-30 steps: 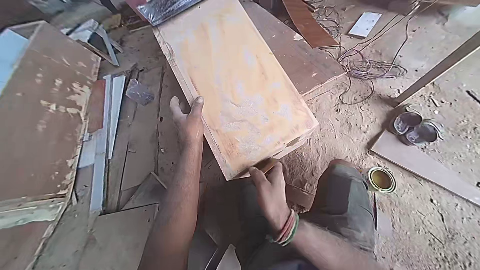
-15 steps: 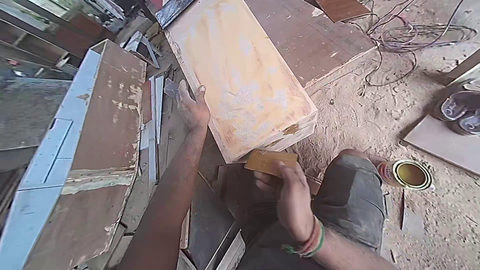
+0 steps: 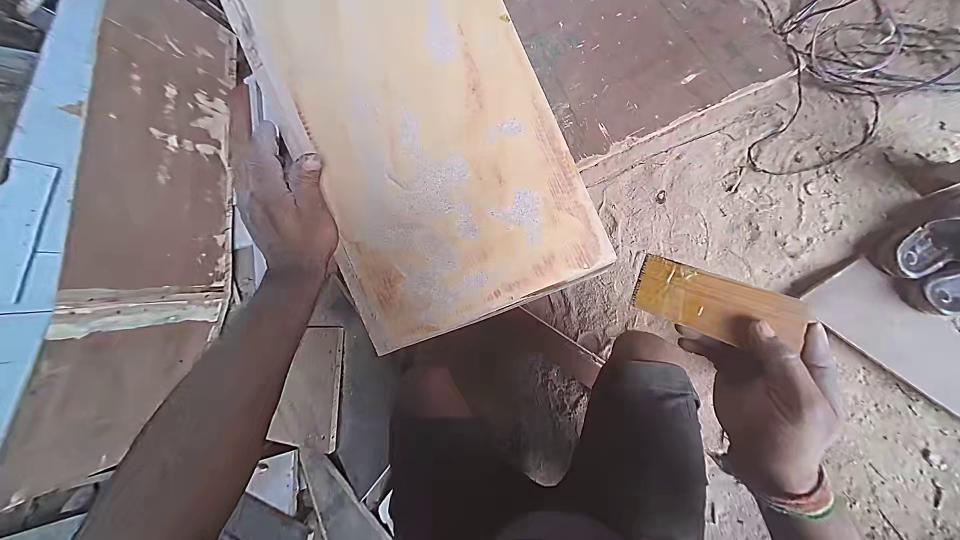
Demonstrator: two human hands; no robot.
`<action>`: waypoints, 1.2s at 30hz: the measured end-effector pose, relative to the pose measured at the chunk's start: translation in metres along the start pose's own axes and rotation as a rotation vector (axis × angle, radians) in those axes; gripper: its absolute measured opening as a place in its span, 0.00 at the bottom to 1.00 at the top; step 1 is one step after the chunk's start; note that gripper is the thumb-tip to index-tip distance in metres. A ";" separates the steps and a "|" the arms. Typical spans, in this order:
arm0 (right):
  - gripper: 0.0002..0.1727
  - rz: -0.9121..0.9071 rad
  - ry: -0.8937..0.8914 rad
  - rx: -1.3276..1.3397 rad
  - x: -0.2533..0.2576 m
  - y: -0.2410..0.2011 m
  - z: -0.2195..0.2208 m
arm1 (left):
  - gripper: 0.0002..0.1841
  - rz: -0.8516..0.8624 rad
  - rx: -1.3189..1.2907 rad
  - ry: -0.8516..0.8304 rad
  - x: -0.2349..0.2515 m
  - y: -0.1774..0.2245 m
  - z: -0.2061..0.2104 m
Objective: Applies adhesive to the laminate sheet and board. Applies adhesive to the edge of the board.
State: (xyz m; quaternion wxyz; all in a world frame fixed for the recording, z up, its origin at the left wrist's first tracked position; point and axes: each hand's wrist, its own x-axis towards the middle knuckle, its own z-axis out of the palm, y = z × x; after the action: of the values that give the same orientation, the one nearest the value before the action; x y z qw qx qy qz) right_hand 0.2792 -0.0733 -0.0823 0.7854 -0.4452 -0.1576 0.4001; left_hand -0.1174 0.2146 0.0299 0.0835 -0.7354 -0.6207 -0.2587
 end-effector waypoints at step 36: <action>0.08 -0.072 0.741 -0.013 -0.080 0.196 0.111 | 0.41 0.780 -0.373 -0.115 0.030 -0.026 0.029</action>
State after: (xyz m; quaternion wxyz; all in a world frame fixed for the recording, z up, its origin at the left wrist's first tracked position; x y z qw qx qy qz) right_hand 0.0666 -0.0160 -0.1738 0.7999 -0.5589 0.1194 0.1829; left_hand -0.1309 0.2594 0.0153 0.0061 -0.9305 -0.2430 -0.2739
